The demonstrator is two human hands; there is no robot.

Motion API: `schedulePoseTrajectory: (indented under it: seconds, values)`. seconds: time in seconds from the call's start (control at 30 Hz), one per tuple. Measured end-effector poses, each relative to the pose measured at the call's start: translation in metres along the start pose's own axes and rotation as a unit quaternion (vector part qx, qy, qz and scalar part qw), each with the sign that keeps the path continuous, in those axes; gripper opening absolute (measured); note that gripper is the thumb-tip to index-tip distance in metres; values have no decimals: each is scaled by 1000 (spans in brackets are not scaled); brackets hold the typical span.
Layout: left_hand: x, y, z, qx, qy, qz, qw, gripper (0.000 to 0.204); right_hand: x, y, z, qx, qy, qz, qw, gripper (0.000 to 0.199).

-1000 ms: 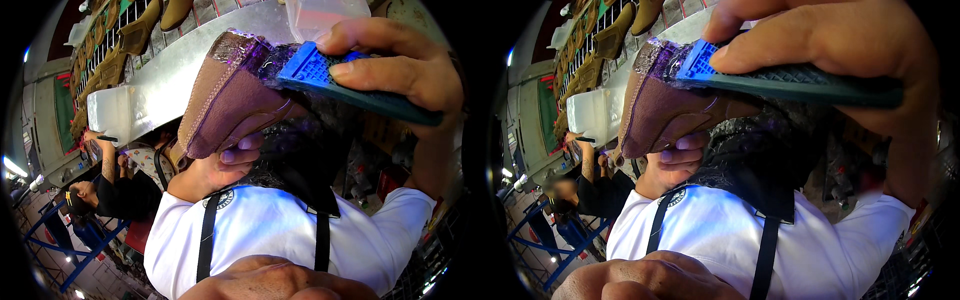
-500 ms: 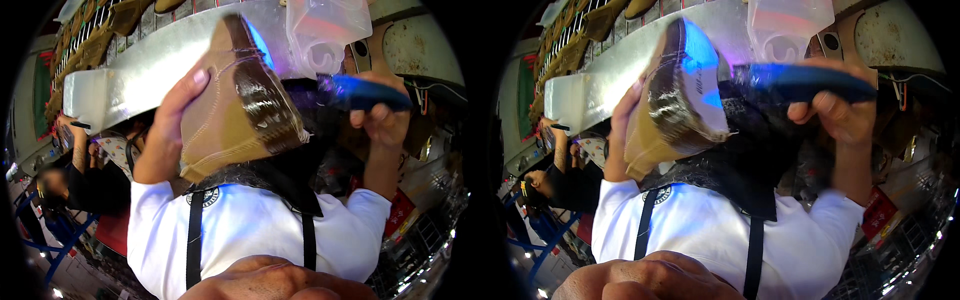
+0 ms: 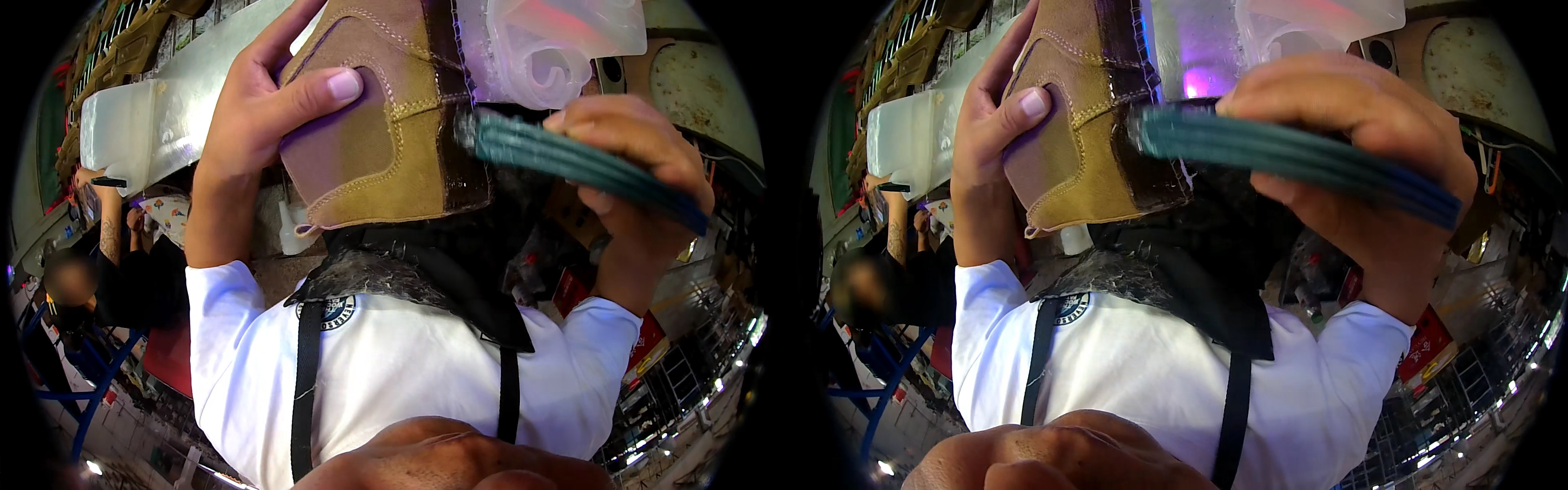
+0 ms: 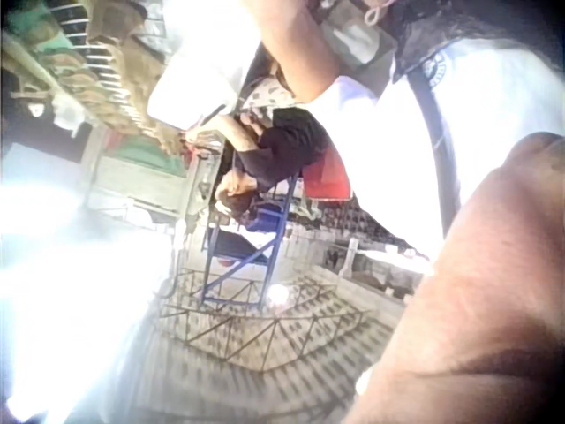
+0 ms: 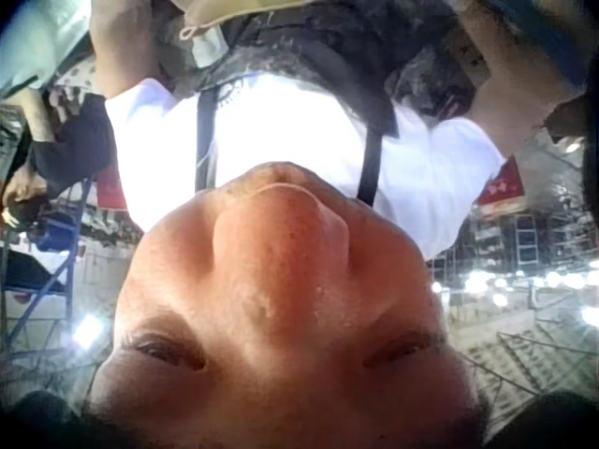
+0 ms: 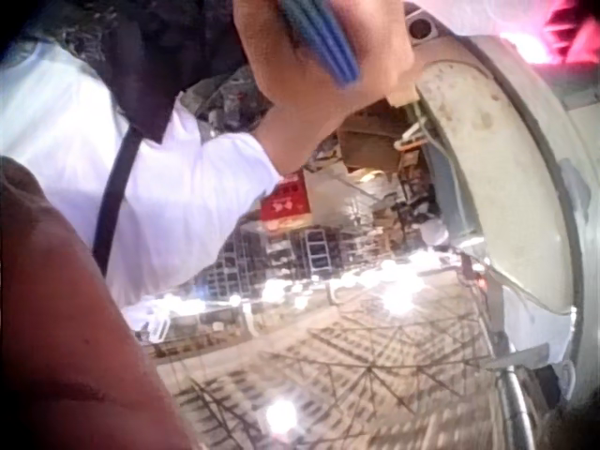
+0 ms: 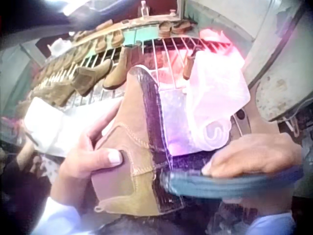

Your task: The person applies adhesive to the edges of footwear using a brush, moving around the perimeter of the sole and upper before placing the items aside and handling pieces of material.

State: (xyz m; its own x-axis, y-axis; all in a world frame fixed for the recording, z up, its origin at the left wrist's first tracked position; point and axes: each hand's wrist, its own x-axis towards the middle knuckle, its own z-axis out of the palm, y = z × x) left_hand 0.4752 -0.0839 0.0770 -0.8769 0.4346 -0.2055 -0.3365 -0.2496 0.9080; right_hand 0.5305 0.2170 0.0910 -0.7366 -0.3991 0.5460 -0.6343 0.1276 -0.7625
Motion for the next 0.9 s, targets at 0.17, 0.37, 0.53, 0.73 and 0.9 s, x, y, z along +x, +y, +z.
schedulePoseTrajectory:
  seconds: [0.17,0.37,0.53,0.73,0.9]
  values:
    - [3,-2,-4,-9,-24,14,1000,110,5,4,-6,41,-90,17,995,37]
    - [7,-1,-2,14,-64,2,998,112,-3,25,-23,119,9,173,978,36]
    - [13,-8,1,-39,-79,10,996,97,-21,28,-11,117,49,160,979,44]
    - [23,-37,-27,-11,-75,24,997,101,-37,18,-7,368,188,248,876,32]
    - [45,-34,-58,-50,-104,58,992,79,-67,49,-29,479,405,177,759,23]
